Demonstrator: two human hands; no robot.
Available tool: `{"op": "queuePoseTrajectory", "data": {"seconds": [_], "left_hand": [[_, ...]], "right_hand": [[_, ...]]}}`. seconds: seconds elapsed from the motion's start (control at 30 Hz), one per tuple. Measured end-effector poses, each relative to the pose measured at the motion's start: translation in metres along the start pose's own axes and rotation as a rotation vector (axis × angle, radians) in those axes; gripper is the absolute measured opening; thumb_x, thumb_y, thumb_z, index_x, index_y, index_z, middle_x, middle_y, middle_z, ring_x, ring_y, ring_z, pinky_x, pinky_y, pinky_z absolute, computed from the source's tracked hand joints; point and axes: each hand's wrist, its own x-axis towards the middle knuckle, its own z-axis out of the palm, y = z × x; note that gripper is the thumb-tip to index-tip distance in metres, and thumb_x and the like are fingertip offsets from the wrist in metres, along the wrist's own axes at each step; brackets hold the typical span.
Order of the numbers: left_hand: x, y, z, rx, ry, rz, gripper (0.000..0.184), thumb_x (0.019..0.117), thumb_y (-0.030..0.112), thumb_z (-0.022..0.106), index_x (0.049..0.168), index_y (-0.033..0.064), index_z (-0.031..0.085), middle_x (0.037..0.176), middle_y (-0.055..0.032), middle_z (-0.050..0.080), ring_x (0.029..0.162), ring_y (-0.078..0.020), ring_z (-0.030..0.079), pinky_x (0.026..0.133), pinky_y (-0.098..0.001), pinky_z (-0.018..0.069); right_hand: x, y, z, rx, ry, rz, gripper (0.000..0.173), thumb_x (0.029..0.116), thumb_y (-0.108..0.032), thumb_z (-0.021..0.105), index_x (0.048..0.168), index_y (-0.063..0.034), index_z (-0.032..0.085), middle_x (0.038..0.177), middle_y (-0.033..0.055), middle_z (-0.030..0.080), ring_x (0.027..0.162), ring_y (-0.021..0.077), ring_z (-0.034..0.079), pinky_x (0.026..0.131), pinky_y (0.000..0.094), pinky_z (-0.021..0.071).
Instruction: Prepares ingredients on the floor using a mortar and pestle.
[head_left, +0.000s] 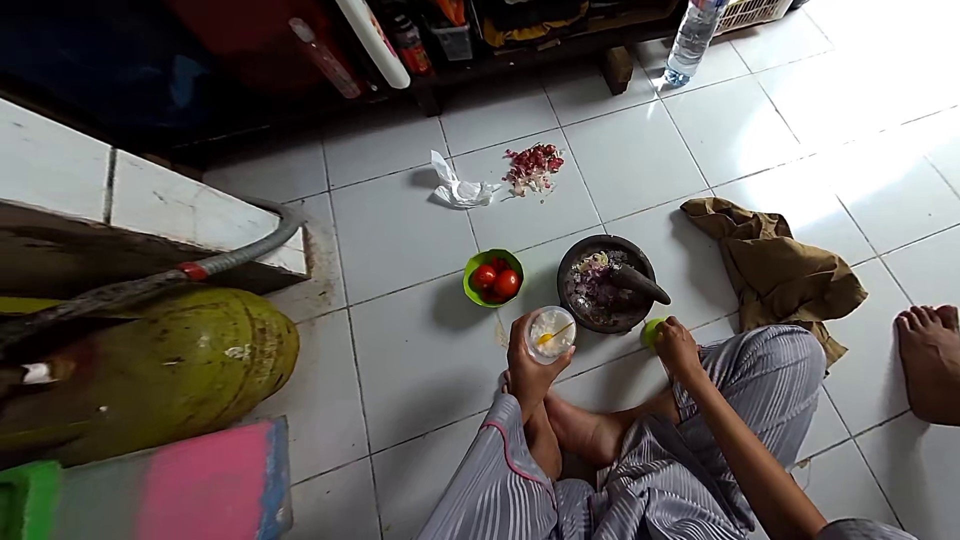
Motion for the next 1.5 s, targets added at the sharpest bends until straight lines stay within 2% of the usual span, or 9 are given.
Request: {"op": "queuePoseTrajectory", "data": {"seconds": [0.13, 0.23, 0.37, 0.7, 0.83, 0.93, 1.03, 1.3, 1.5], "left_hand": [[0.0, 0.0, -0.001, 0.032, 0.01, -0.006, 0.086, 0.0673, 0.031, 0.086, 0.132, -0.0151, 0.053, 0.131, -0.0294, 0.059, 0.124, -0.0298, 0.058, 0.108, -0.0388, 0.0448], [-0.002, -0.002, -0.001, 0.1, -0.005, -0.005, 0.086, 0.0655, 0.03, 0.087, 0.132, -0.014, 0.055, 0.132, -0.0306, 0.058, 0.125, -0.0377, 0.056, 0.108, -0.049, 0.0429], [0.0, -0.008, 0.004, 0.219, -0.013, 0.105, 0.087, 0.0654, 0.041, 0.084, 0.129, -0.0133, 0.059, 0.127, -0.0297, 0.063, 0.117, -0.0418, 0.061, 0.099, -0.0578, 0.0457], [-0.015, -0.022, -0.008, 0.287, 0.111, -0.033, 0.086, 0.0665, 0.038, 0.082, 0.129, -0.0149, 0.057, 0.131, -0.0315, 0.06, 0.121, -0.0433, 0.057, 0.103, -0.06, 0.0388], [-0.023, -0.032, -0.015, 0.125, 0.323, -0.349, 0.087, 0.0677, 0.015, 0.091, 0.135, -0.0199, 0.046, 0.13, -0.0353, 0.058, 0.124, -0.036, 0.059, 0.109, -0.042, 0.0456], [-0.027, -0.059, -0.025, 0.153, 0.552, -0.475, 0.09, 0.0697, 0.01, 0.09, 0.14, -0.019, 0.041, 0.136, -0.0371, 0.053, 0.131, -0.0388, 0.053, 0.112, -0.0412, 0.0409], [-0.028, -0.075, -0.042, 0.207, 0.651, -0.558, 0.088, 0.0754, 0.012, 0.09, 0.142, -0.0165, 0.04, 0.141, -0.0343, 0.051, 0.135, -0.0361, 0.05, 0.115, -0.0387, 0.0385], [-0.016, -0.137, -0.062, 0.261, 0.682, -0.397, 0.091, 0.0731, 0.022, 0.091, 0.139, -0.0182, 0.043, 0.134, -0.0358, 0.055, 0.128, -0.0363, 0.056, 0.111, -0.0392, 0.0426], [-0.022, -0.13, -0.068, 0.238, 0.532, -0.51, 0.115, 0.0683, 0.011, 0.091, 0.152, -0.0177, 0.017, 0.154, -0.0415, 0.028, 0.146, -0.0465, 0.031, 0.122, -0.0444, 0.0265]], "right_hand": [[-0.04, -0.036, -0.04, 0.143, -0.018, -0.097, 0.024, 0.0878, -0.001, 0.071, 0.109, 0.0102, 0.072, 0.115, 0.0321, 0.066, 0.109, 0.0445, 0.064, 0.096, 0.0565, 0.0499], [-0.08, -0.082, -0.062, 0.373, 0.185, -0.455, 0.018, 0.0847, 0.0, 0.071, 0.101, 0.0079, 0.074, 0.102, 0.0255, 0.069, 0.085, 0.0291, 0.069, 0.078, 0.0387, 0.0576], [-0.081, -0.142, -0.04, 0.472, 0.282, -0.828, 0.017, 0.0878, 0.0, 0.068, 0.102, 0.005, 0.077, 0.103, 0.0218, 0.071, 0.091, 0.025, 0.071, 0.083, 0.033, 0.0599], [-0.053, -0.177, -0.016, 0.413, 0.035, -0.913, 0.027, 0.0948, -0.008, 0.067, 0.119, 0.0016, 0.074, 0.117, 0.0204, 0.073, 0.103, 0.0299, 0.072, 0.092, 0.0398, 0.0575], [-0.02, -0.134, -0.026, 0.3, 0.312, -0.636, 0.027, 0.0962, -0.011, 0.066, 0.121, -0.004, 0.075, 0.122, 0.0158, 0.072, 0.116, 0.0336, 0.068, 0.098, 0.052, 0.055], [0.019, -0.087, -0.048, 0.072, 0.319, -0.315, 0.052, 0.0912, -0.014, 0.074, 0.137, 0.0055, 0.06, 0.133, 0.0342, 0.059, 0.127, 0.0561, 0.051, 0.101, 0.0706, 0.0404], [0.044, -0.069, -0.048, -0.037, 0.243, -0.214, 0.049, 0.0932, -0.011, 0.073, 0.136, 0.0087, 0.059, 0.126, 0.0348, 0.063, 0.125, 0.0544, 0.052, 0.103, 0.0678, 0.0368], [0.047, -0.083, -0.032, -0.253, 0.518, -0.52, 0.029, 0.0875, 0.013, 0.063, 0.113, 0.0047, 0.074, 0.104, 0.0313, 0.066, 0.105, 0.0509, 0.062, 0.081, 0.0587, 0.0522], [0.042, -0.111, -0.074, -0.078, 0.2, -0.154, 0.043, 0.0884, -0.004, 0.074, 0.129, 0.0037, 0.062, 0.128, 0.032, 0.057, 0.113, 0.0501, 0.06, 0.086, 0.0637, 0.0511]]}}
